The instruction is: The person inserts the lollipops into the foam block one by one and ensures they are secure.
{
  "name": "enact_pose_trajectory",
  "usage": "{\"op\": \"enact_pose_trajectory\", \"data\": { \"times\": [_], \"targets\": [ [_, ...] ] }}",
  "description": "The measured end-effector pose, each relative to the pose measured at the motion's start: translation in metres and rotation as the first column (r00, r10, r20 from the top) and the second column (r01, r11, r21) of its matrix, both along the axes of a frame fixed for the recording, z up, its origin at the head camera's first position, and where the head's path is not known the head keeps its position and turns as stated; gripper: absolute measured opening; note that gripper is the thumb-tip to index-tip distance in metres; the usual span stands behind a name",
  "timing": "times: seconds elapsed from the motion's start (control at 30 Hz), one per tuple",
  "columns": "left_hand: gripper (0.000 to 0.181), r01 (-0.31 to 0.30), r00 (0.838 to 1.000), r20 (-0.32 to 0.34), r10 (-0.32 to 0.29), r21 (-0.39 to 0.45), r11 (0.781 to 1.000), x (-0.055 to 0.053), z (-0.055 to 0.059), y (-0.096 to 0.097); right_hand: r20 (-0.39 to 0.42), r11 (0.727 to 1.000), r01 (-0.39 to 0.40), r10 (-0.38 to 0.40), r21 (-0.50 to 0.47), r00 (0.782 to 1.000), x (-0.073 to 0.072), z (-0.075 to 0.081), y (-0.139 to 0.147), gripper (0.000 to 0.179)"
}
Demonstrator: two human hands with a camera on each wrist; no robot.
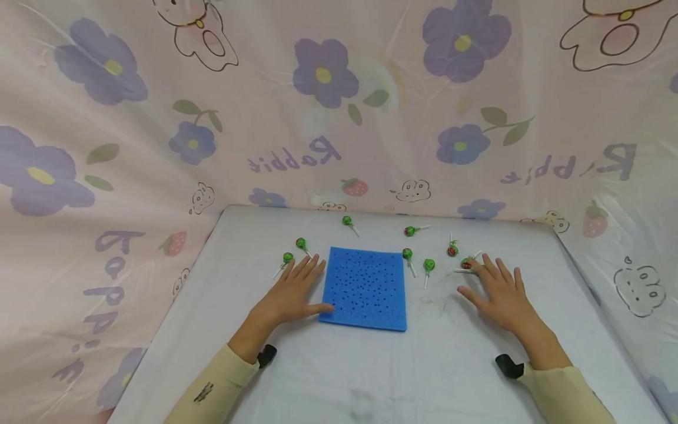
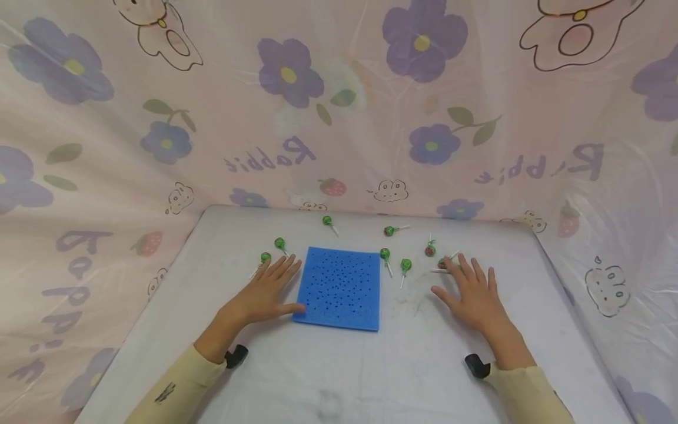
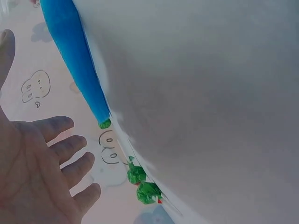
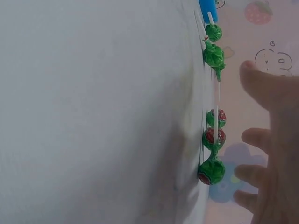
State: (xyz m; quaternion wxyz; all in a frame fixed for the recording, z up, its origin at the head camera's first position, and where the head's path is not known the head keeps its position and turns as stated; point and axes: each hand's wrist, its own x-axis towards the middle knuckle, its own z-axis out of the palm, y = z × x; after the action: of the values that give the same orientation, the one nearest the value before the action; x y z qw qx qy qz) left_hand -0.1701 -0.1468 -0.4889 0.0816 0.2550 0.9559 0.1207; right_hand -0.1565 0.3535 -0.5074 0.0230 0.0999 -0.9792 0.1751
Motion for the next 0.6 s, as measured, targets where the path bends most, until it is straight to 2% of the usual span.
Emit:
{"op": "enact_pose_trajectory", "data": {
  "times": [0.13,0.4,0.6],
  "targets": [
    [0.114,0.020,1.000,-0.011,-0.020,-0.007,1.000,-0.001,-0.002,0.005,0.008,1.000,0.005,-0.005,0.003,1.000,-0.006,-0.003,0.004,0.087],
    [0.118,0.032,0.999,0.032,-0.032,0.006,0.999,0.000,0.000,0.015,0.026,1.000,0.015,-0.015,-0.004,1.000,-0.014,-0.004,0.008,0.087],
    [0.120,0.050,0.998,0.037,-0.050,-0.009,0.999,-0.001,0.000,0.020,0.029,1.000,0.020,-0.020,0.001,0.999,-0.017,-0.008,0.013,0.087]
  ]
}}
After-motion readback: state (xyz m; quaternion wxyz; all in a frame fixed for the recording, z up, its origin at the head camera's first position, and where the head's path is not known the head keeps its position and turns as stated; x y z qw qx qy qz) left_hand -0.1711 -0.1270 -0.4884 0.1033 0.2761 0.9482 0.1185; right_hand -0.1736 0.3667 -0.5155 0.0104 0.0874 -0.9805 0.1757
